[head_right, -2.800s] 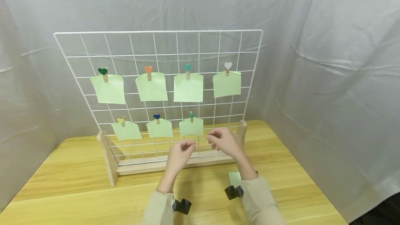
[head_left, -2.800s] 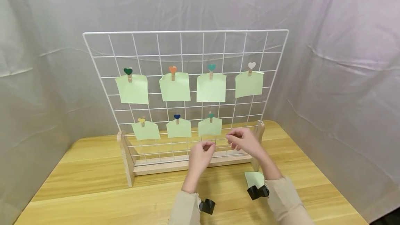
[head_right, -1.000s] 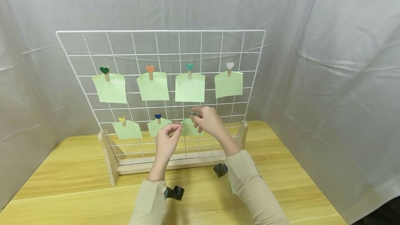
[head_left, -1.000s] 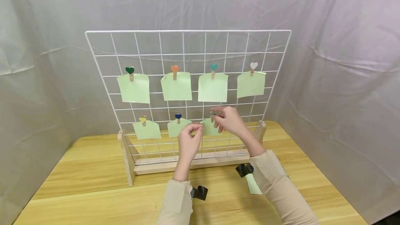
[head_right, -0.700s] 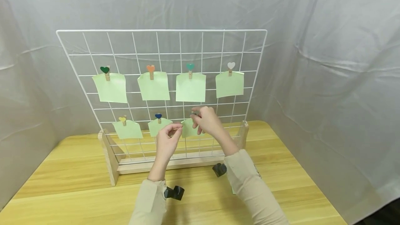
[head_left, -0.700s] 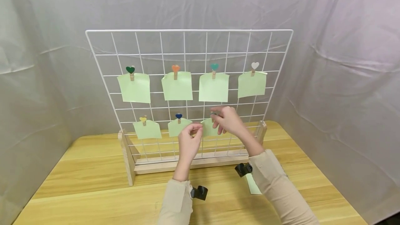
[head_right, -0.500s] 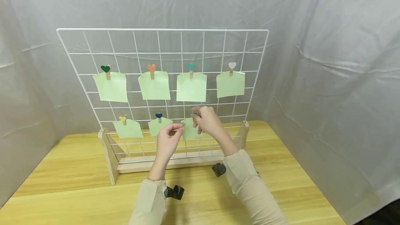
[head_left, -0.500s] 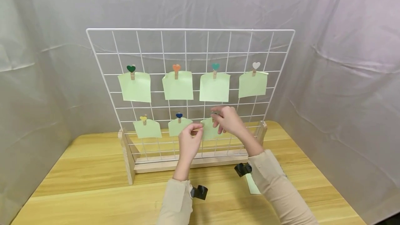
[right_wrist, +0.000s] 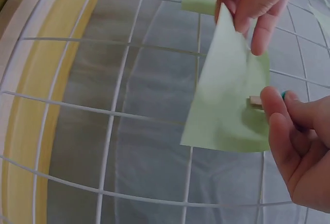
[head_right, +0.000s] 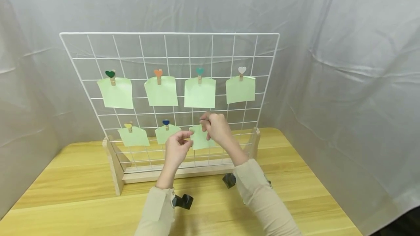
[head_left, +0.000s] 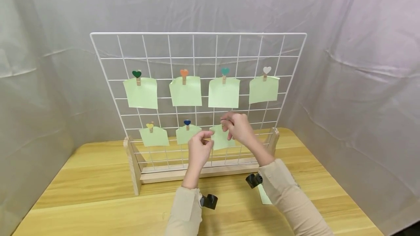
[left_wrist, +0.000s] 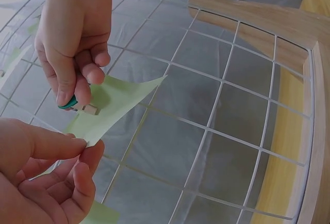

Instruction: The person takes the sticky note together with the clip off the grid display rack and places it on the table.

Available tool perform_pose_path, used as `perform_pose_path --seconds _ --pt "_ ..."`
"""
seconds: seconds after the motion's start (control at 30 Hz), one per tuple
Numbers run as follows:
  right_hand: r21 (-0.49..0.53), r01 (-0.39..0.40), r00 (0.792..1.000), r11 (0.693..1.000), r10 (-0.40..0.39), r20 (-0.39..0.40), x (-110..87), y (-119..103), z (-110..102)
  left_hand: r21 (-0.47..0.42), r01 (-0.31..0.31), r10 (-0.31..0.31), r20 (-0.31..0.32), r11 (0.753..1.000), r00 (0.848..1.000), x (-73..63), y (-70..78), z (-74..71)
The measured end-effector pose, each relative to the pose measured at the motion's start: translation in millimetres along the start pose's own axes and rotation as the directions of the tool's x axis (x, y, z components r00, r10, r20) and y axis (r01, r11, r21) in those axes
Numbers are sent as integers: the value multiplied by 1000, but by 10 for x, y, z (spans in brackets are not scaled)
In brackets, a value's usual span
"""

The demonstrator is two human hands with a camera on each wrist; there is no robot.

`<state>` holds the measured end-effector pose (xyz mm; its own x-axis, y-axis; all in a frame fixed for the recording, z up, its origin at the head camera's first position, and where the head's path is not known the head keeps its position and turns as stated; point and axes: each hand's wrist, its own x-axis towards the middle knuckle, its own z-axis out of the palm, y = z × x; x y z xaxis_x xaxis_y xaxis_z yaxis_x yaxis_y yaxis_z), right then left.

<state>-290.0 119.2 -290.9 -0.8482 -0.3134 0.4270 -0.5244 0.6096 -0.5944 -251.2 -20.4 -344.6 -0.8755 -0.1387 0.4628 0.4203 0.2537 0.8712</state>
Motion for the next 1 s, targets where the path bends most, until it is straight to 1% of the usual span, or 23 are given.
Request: perform_pose_path --seconds 0.27,0.43,0.53,0.63,0.73,0.93,1.0 --pt "-21 74 995 997 -75 -64 -7 47 62 1 7 -7 -2 1000 1000 4 8 -19" --pt "7 105 988 994 -104 -111 -30 55 67 -8 24 -24 9 1000 1000 1 9 -29" --pt "30 127 980 991 -121 -157 -42 50 68 -21 33 -33 16 999 999 -5 12 -34" --pt "73 153 967 986 -134 -216 -53 37 69 -37 39 -38 23 999 999 -17 5 -35" --pt "116 162 958 980 -128 -258 -69 38 69 -53 41 -39 31 998 999 -41 -7 -27" --pt "194 153 952 969 -93 -290 -109 53 61 -86 48 -45 32 995 998 -101 -3 -19" --pt "213 162 949 964 -93 -300 -125 39 51 -92 51 -48 31 994 998 -114 -10 -16"
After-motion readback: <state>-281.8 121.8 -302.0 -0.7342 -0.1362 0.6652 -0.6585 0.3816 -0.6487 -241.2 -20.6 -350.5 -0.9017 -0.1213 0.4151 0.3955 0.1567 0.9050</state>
